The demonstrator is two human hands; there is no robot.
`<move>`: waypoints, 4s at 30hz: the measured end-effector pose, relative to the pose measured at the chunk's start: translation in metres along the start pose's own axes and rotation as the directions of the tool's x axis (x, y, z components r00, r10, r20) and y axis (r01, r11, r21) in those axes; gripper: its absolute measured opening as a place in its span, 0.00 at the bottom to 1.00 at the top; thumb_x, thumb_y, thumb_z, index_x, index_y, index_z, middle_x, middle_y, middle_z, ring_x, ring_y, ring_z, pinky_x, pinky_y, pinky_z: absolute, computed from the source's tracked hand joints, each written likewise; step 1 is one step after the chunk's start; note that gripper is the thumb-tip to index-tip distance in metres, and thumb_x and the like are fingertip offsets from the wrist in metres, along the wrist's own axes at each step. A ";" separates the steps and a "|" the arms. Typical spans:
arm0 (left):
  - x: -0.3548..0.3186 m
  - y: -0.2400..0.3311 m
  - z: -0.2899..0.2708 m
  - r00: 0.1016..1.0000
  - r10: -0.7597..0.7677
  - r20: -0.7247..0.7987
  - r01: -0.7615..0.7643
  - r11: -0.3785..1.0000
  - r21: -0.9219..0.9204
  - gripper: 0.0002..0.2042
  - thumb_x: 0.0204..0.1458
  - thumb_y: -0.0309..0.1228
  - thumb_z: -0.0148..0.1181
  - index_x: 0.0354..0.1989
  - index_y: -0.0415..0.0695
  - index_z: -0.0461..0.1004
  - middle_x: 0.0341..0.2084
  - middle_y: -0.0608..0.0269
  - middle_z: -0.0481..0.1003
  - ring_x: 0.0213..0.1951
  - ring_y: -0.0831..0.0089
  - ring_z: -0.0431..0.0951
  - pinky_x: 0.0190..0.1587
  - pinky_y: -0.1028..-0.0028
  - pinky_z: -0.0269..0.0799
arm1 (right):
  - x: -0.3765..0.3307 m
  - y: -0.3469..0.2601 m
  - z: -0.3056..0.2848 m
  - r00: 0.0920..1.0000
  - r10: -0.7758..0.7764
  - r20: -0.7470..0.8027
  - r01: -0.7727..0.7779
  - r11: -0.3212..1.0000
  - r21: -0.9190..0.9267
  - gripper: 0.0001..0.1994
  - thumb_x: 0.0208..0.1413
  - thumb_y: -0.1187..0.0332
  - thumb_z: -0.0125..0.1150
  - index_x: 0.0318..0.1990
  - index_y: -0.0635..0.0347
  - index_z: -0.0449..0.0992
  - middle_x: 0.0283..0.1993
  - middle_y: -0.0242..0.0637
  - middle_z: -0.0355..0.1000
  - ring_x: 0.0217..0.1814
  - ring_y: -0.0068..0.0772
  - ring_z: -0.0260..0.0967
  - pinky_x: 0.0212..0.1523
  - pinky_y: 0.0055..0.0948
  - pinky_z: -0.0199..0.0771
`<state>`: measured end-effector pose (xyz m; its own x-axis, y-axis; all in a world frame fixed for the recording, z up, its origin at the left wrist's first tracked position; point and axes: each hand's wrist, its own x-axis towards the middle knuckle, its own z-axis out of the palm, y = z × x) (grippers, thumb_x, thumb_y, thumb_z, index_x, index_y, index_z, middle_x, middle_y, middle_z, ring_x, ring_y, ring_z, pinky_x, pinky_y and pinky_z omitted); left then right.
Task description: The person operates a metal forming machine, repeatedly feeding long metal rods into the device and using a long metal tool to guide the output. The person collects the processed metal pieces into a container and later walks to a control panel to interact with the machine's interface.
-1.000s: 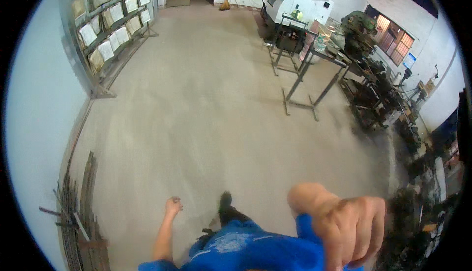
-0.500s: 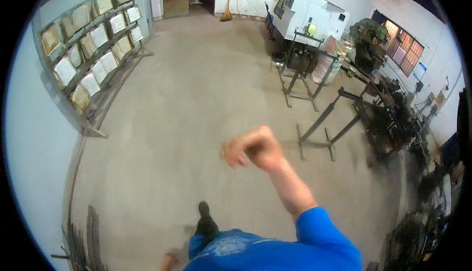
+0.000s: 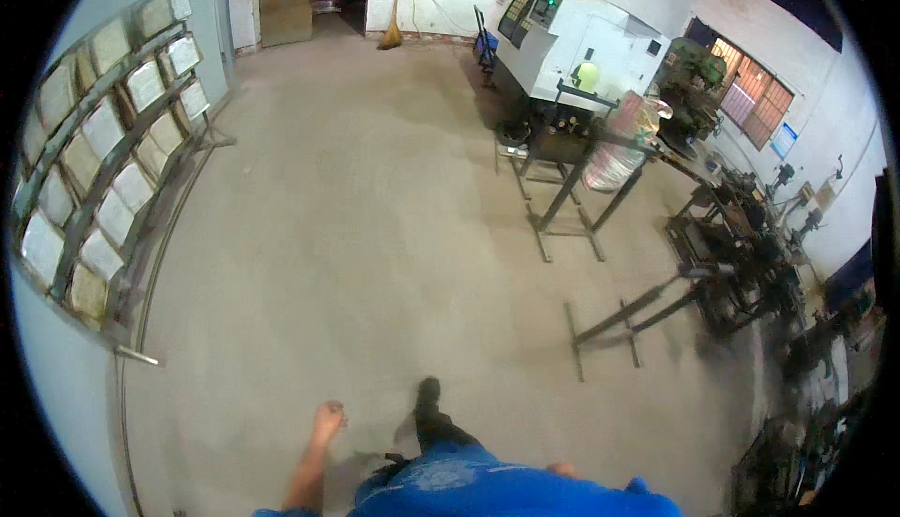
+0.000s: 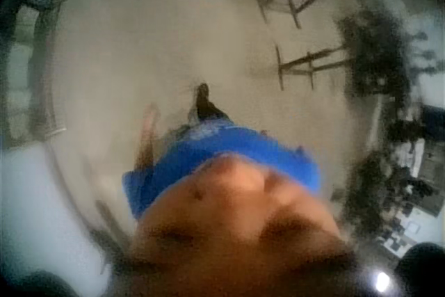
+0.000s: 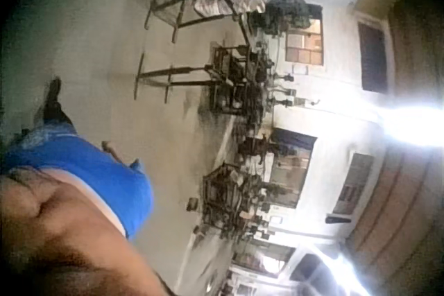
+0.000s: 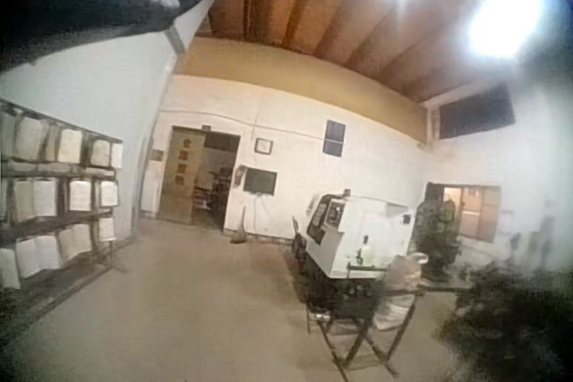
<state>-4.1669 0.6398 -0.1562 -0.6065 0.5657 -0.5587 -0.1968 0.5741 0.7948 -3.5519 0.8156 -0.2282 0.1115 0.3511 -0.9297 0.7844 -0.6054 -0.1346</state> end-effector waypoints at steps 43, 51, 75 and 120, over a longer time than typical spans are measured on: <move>1.133 0.759 0.087 0.959 -0.216 0.182 0.205 0.976 0.080 0.11 0.44 0.24 0.53 0.36 0.31 0.69 0.22 0.46 0.73 0.21 0.61 0.76 0.21 0.67 0.74 | 0.248 -1.625 -0.409 0.480 -0.871 -0.109 0.827 0.490 -0.276 0.11 0.42 0.67 0.56 0.36 0.55 0.77 0.39 0.39 0.73 0.39 0.33 0.70 0.40 0.30 0.69; 1.300 0.838 0.128 0.945 -0.205 0.256 0.191 0.978 0.081 0.06 0.45 0.19 0.50 0.30 0.28 0.69 0.20 0.45 0.72 0.17 0.59 0.75 0.18 0.64 0.73 | 0.205 -1.928 -0.509 0.553 -0.823 -0.131 0.776 0.566 -0.278 0.14 0.38 0.70 0.56 0.37 0.62 0.76 0.35 0.40 0.74 0.38 0.31 0.70 0.41 0.24 0.67; 1.701 1.197 0.436 0.909 0.128 0.397 -0.407 0.481 0.777 0.08 0.39 0.35 0.56 0.21 0.44 0.76 0.20 0.59 0.75 0.22 0.65 0.74 0.25 0.66 0.69 | 0.293 -2.447 -1.140 -0.105 -0.601 -0.792 0.936 0.210 -0.283 0.23 0.32 0.70 0.55 0.43 0.68 0.72 0.57 0.50 0.58 0.47 0.38 0.66 0.44 0.25 0.66; 1.888 1.488 0.578 0.931 -0.147 0.335 0.141 0.989 0.043 0.09 0.47 0.23 0.48 0.35 0.30 0.69 0.18 0.42 0.72 0.18 0.59 0.76 0.18 0.69 0.73 | 0.369 -2.515 -1.223 -0.171 -0.647 -0.743 0.971 0.016 -0.238 0.27 0.38 0.81 0.52 0.53 0.59 0.65 0.64 0.40 0.47 0.36 0.23 0.66 0.32 0.21 0.68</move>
<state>-5.1595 2.9044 -0.1655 -0.2776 0.6402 -0.7163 -0.2466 0.6732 0.6972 -4.7374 3.3408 0.1868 -0.0727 0.8622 0.5013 0.2657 0.5012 -0.8235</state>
